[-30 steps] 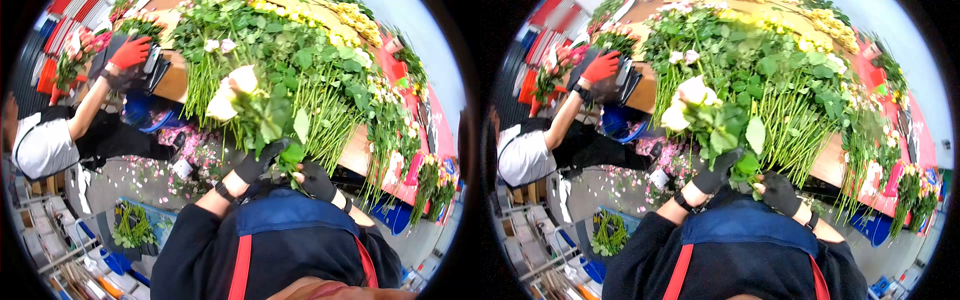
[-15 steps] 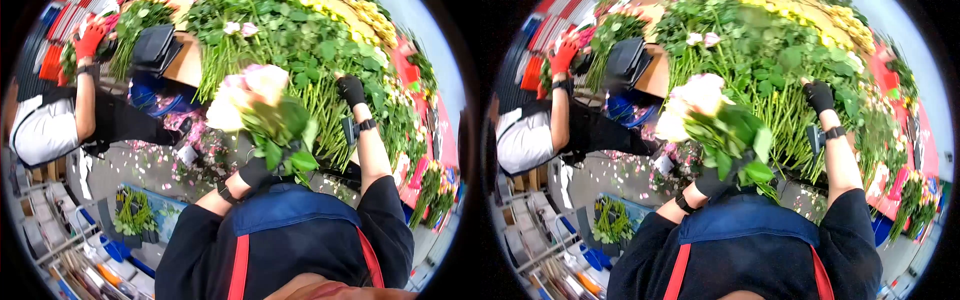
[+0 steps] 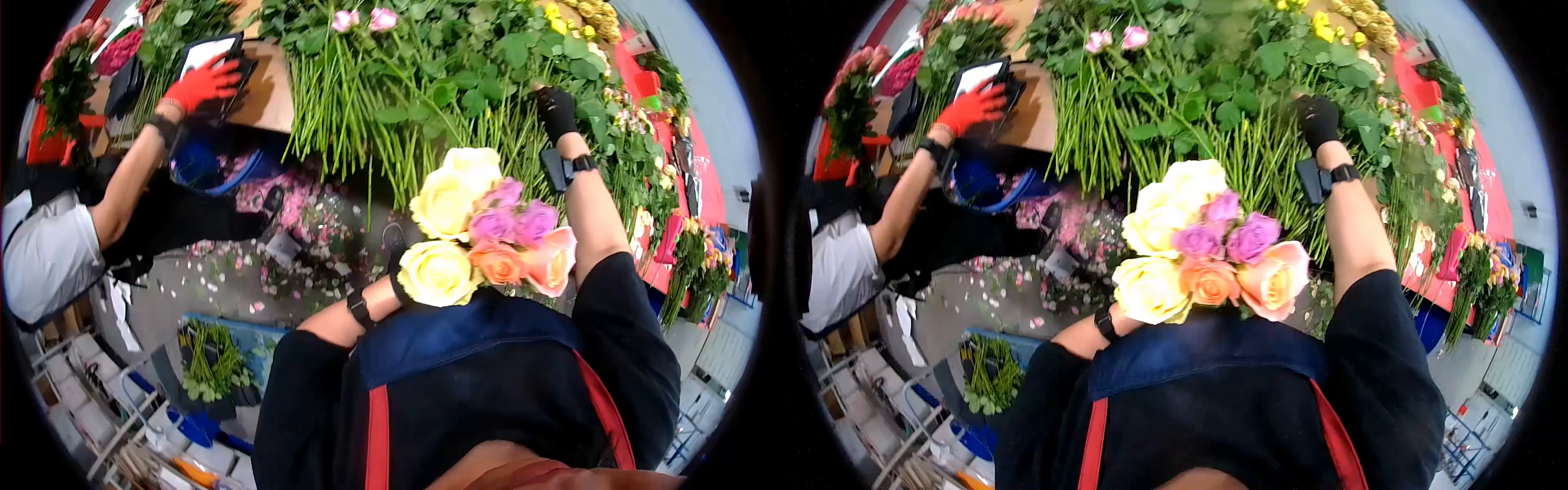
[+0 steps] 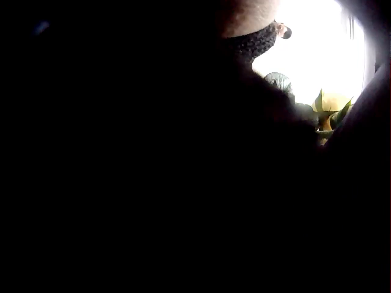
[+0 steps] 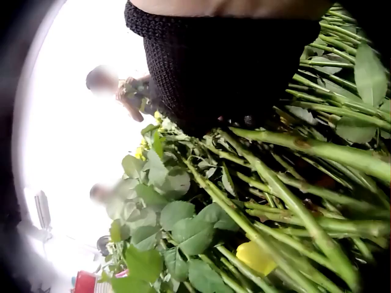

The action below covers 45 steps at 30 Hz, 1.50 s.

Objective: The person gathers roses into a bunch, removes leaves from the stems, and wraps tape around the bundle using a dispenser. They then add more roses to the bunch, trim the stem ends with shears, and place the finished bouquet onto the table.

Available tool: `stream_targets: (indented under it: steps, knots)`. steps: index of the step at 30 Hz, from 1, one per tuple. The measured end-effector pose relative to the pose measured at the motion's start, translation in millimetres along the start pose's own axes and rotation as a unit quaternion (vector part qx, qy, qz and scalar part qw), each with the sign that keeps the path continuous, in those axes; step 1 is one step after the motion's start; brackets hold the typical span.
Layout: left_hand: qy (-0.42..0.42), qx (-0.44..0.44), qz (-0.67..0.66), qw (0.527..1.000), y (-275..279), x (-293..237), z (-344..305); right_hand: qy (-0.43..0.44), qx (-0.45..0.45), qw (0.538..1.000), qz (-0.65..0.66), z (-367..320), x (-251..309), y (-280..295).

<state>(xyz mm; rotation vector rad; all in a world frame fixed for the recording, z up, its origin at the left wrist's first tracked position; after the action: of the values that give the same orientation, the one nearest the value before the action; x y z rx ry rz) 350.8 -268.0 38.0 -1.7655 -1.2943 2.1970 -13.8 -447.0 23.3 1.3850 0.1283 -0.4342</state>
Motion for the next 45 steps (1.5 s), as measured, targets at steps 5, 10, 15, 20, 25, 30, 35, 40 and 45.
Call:
stream_targets:
  steps: [5,10,15,20,25,30,35,40,45]
  knots:
    - [-0.011,-0.031,0.025,0.999,23.1,-2.3,6.9,-0.152,-0.067,0.963,0.214,-28.9,-21.8,65.4]
    - [-0.029,-0.047,0.058,0.997,36.7,-19.7,20.2,-0.233,-0.130,0.919,0.290,-86.4,-31.1,121.5]
    - [-0.059,-0.123,0.088,0.987,58.9,-38.0,20.3,-0.167,-0.101,0.900,0.391,-150.7,17.9,180.1]
    - [-0.007,-0.224,0.112,0.968,51.7,-91.7,18.8,0.058,-0.025,0.854,0.516,-181.5,114.4,217.1]
    - [-0.177,-0.142,0.218,0.949,36.6,-101.4,14.1,0.163,0.020,0.881,0.444,-184.2,163.5,217.2]
    - [-0.171,-0.147,0.223,0.948,51.5,-88.6,-0.8,0.128,-0.004,0.855,0.503,-171.1,166.9,222.9]
    - [-0.019,-0.139,-0.038,0.989,55.6,-81.0,-1.1,0.233,0.020,0.882,0.408,-151.4,201.9,236.1]
    - [-0.132,-0.164,0.140,0.967,85.0,-66.9,-33.4,0.363,0.108,0.857,0.350,-134.7,240.5,234.0]
    - [-0.222,-0.220,0.216,0.925,104.0,-65.0,-66.5,0.141,0.037,0.910,0.388,-14.2,211.6,210.0]
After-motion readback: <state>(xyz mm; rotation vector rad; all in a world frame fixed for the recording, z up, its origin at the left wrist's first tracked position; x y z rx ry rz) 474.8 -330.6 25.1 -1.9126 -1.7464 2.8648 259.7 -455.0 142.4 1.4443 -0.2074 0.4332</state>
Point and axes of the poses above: each hand's wrist, its own z-axis towards the middle knuckle, its own y-axis out of the back of the hand, x = y × z, the point moved 8 cm from there along z, towards the middle knuckle, and after that the axes turned 13 degrees about -z, right-handed, at the moved point
